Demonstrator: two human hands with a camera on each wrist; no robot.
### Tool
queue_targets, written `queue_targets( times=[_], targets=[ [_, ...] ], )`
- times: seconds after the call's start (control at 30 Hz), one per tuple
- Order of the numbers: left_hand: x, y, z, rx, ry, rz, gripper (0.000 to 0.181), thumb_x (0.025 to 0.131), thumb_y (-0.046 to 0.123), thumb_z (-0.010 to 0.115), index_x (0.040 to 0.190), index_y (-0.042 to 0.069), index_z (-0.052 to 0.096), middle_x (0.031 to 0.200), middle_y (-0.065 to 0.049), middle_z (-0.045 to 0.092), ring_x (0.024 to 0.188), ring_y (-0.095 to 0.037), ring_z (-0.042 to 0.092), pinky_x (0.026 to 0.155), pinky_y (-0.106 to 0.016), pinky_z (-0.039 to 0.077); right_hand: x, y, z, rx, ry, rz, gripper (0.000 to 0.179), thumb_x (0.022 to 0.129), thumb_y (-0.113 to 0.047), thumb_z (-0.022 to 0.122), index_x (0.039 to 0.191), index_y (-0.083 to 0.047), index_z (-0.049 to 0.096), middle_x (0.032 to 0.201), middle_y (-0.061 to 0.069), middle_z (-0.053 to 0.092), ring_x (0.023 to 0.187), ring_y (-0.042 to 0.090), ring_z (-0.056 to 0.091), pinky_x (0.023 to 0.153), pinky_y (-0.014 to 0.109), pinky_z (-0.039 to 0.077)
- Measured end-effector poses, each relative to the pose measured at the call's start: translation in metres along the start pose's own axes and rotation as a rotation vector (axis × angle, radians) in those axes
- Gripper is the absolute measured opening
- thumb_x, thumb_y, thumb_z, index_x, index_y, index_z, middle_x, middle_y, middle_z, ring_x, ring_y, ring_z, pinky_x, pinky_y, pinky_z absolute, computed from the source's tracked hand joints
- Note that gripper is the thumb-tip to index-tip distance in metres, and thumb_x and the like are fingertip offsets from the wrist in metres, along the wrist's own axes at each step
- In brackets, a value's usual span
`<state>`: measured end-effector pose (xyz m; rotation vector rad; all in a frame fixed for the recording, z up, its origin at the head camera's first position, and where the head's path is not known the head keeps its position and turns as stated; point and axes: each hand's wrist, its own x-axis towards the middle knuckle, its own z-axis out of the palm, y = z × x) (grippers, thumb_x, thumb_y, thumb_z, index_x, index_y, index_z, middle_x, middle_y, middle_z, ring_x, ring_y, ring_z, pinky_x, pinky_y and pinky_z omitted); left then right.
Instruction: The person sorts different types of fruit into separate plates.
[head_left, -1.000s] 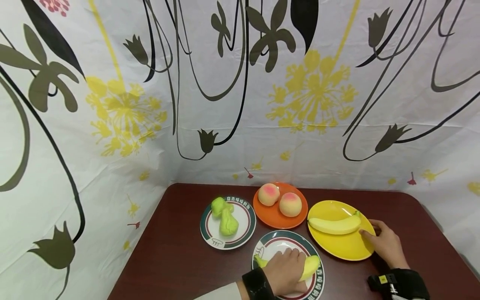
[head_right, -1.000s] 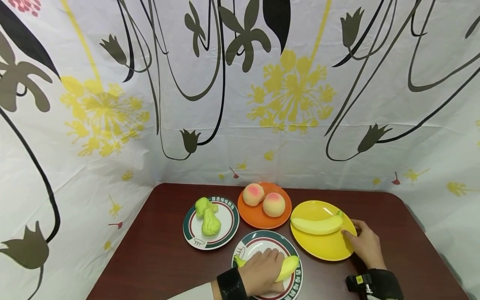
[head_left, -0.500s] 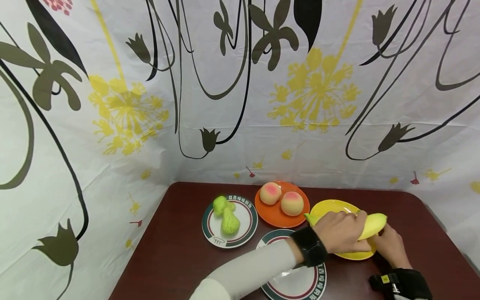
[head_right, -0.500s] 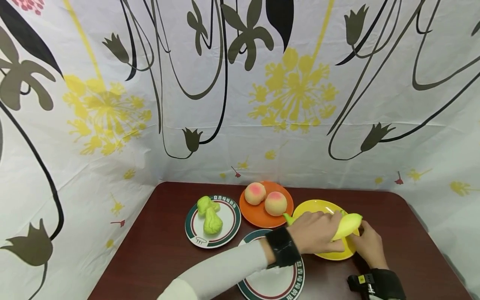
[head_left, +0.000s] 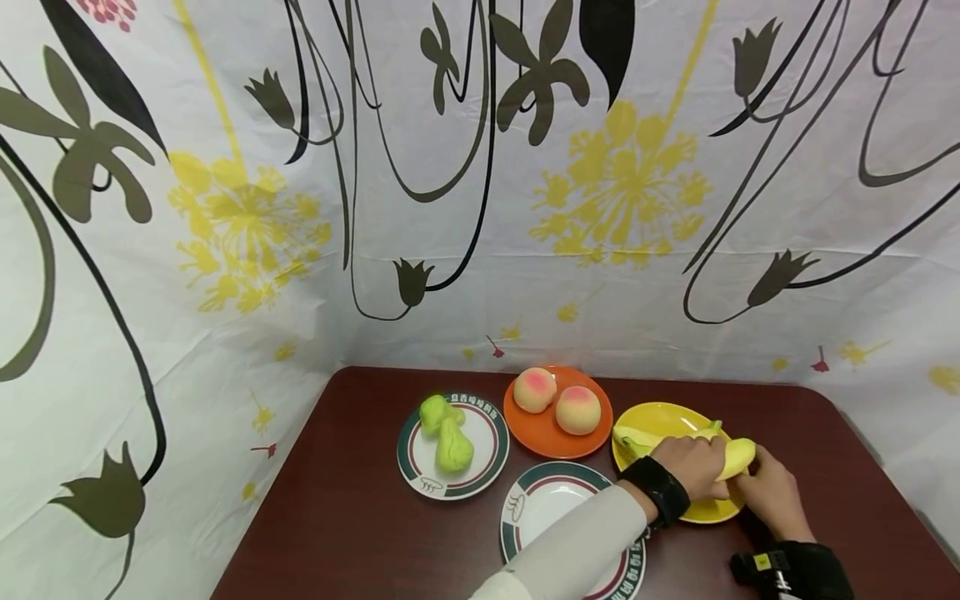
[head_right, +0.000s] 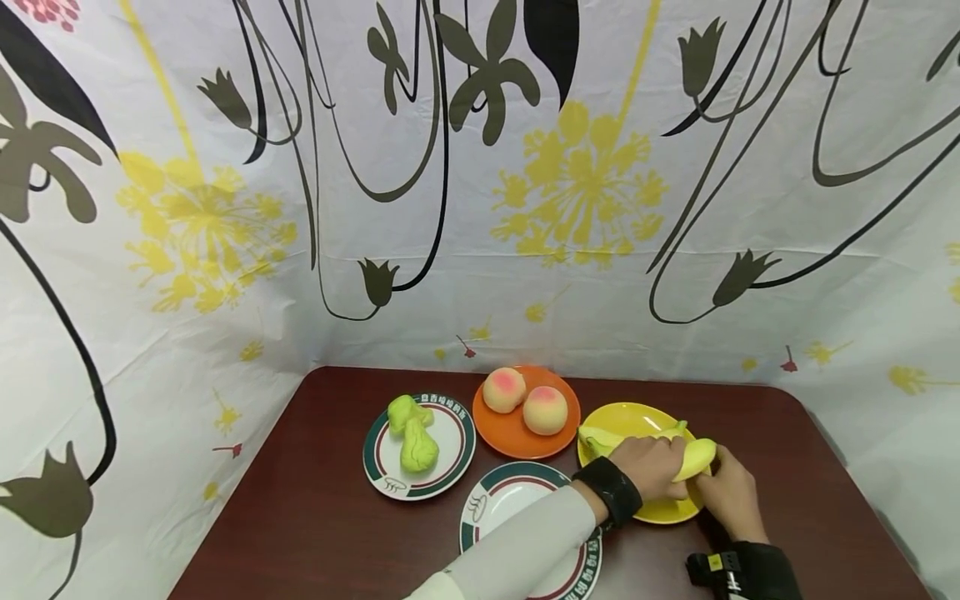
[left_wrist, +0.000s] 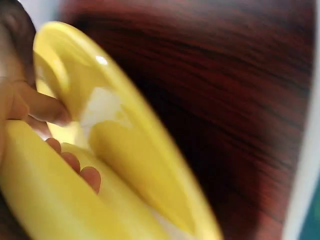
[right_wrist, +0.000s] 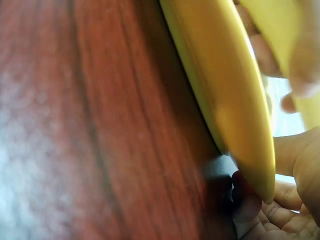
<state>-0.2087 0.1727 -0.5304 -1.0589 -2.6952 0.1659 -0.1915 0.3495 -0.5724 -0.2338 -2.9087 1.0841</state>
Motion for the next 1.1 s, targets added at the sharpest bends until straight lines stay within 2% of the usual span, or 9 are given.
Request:
queue_targets(
  times=[0.1,0.23,0.4,0.5,0.73,0.83,0.93,1.03,1.1],
  targets=[
    [-0.002,-0.001,0.012,0.021,-0.017,-0.002,0.045,0.095,0.062,0.07,0.124,0.029,0.065,0.086,0.018,0.067,0.061,0.001,0.057,0.049,-0.017,0.041,0.0,-0.001,-0.002,0.015,-0.066,0.046,0.067,0.097,-0.014,0.062,0.15,0.019,0.036,0.141,0.049,0.047,0.122,0.061,0.053,0.096,0.065,0.049],
    [-0.006,-0.002,0.014,0.052,-0.032,0.018,0.055,0.097,0.062,0.068,0.137,0.025,0.062,0.097,0.017,0.07,0.07,0.0,0.061,0.053,-0.016,0.044,-0.004,-0.002,-0.002,0.024,-0.035,0.016,0.065,0.097,-0.014,0.065,0.149,0.017,0.04,0.14,0.048,0.049,0.121,0.06,0.055,0.094,0.063,0.05],
    [-0.011,-0.003,0.005,0.103,-0.004,0.036,0.036,0.099,0.059,0.066,0.12,0.029,0.064,0.095,0.016,0.062,0.074,-0.001,0.058,0.055,-0.017,0.043,-0.006,-0.004,-0.002,0.024,-0.01,-0.008,0.064,0.097,-0.012,0.064,0.15,0.016,0.041,0.14,0.048,0.05,0.118,0.06,0.057,0.09,0.06,0.052],
    [-0.014,-0.003,0.003,0.129,0.026,0.027,0.033,0.099,0.058,0.065,0.116,0.031,0.065,0.095,0.016,0.064,0.077,-0.001,0.061,0.059,-0.018,0.046,-0.006,-0.004,-0.004,0.013,-0.013,-0.012,0.063,0.097,-0.012,0.065,0.15,0.016,0.042,0.139,0.048,0.05,0.118,0.06,0.057,0.09,0.061,0.052],
    [-0.017,-0.004,0.007,0.129,0.085,0.009,0.037,0.097,0.05,0.067,0.127,0.028,0.065,0.103,0.016,0.066,0.09,-0.001,0.063,0.068,-0.015,0.05,0.001,-0.002,-0.02,-0.054,-0.154,-0.062,0.063,0.104,-0.021,0.062,0.15,0.017,0.041,0.141,0.047,0.051,0.12,0.059,0.058,0.088,0.058,0.055],
    [-0.019,-0.006,0.009,0.137,0.108,0.033,0.032,0.099,0.045,0.066,0.125,0.027,0.066,0.103,0.015,0.065,0.09,-0.001,0.062,0.07,-0.014,0.051,0.003,-0.003,-0.028,-0.077,-0.209,-0.09,0.061,0.104,-0.019,0.063,0.149,0.018,0.042,0.138,0.045,0.055,0.118,0.057,0.061,0.087,0.055,0.058],
    [-0.02,-0.008,0.011,0.145,0.123,0.07,0.032,0.101,0.043,0.063,0.127,0.026,0.067,0.106,0.013,0.065,0.092,-0.002,0.062,0.075,-0.013,0.052,0.004,-0.006,-0.032,-0.114,-0.213,-0.134,0.055,0.102,-0.013,0.063,0.143,0.021,0.047,0.132,0.044,0.059,0.112,0.055,0.065,0.085,0.056,0.059],
    [-0.024,-0.016,0.002,0.101,0.065,0.104,0.036,0.102,0.045,0.062,0.133,0.025,0.066,0.113,0.012,0.063,0.097,-0.003,0.059,0.079,-0.012,0.05,0.003,-0.013,-0.035,-0.179,-0.176,-0.187,0.047,0.099,-0.006,0.061,0.136,0.022,0.052,0.126,0.044,0.061,0.109,0.057,0.064,0.084,0.061,0.057],
    [-0.029,-0.03,-0.014,0.038,0.006,0.124,0.042,0.103,0.048,0.062,0.138,0.026,0.064,0.12,0.012,0.061,0.103,-0.003,0.057,0.083,-0.012,0.05,0.002,-0.021,-0.04,-0.23,-0.135,-0.224,0.044,0.099,-0.003,0.058,0.134,0.023,0.053,0.125,0.045,0.059,0.109,0.059,0.061,0.084,0.065,0.055]
  ],
)
